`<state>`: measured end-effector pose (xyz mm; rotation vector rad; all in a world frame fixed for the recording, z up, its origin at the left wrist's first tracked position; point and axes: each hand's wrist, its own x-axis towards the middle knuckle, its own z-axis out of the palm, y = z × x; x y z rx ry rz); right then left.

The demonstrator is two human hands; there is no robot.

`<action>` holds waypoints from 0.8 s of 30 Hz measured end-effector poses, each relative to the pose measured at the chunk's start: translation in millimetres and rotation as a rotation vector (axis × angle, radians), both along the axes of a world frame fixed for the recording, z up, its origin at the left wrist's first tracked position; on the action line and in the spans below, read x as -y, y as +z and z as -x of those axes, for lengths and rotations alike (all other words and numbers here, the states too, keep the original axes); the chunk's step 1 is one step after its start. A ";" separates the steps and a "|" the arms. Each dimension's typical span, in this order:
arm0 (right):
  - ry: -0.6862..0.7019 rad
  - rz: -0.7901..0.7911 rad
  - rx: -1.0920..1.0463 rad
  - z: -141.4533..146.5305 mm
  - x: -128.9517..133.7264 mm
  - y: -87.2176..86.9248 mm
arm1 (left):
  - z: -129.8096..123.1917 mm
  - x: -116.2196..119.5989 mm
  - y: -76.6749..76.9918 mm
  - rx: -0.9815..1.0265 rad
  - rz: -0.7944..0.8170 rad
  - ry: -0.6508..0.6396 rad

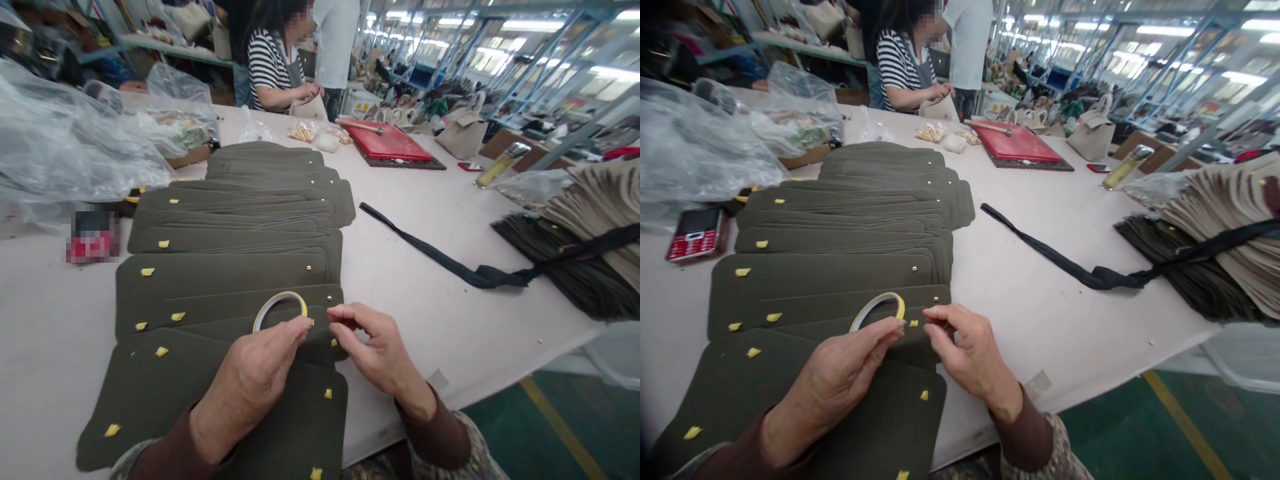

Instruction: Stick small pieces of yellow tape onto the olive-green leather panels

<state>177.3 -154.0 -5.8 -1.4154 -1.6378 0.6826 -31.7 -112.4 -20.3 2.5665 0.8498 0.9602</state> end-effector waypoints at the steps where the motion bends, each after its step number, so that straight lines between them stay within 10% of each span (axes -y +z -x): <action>1: 0.043 -0.048 -0.020 4.0 0.1 1.7 | -0.7 1.2 1.5 -0.015 0.011 0.003; 18: 0.087 -0.359 0.269 24.1 -2.9 -12.1 | -6.9 6.2 9.5 -0.135 0.014 0.039; 24: -0.094 0.015 -0.089 32.8 -6.0 -4.1 | -11.0 6.3 16.4 -0.030 -0.025 0.030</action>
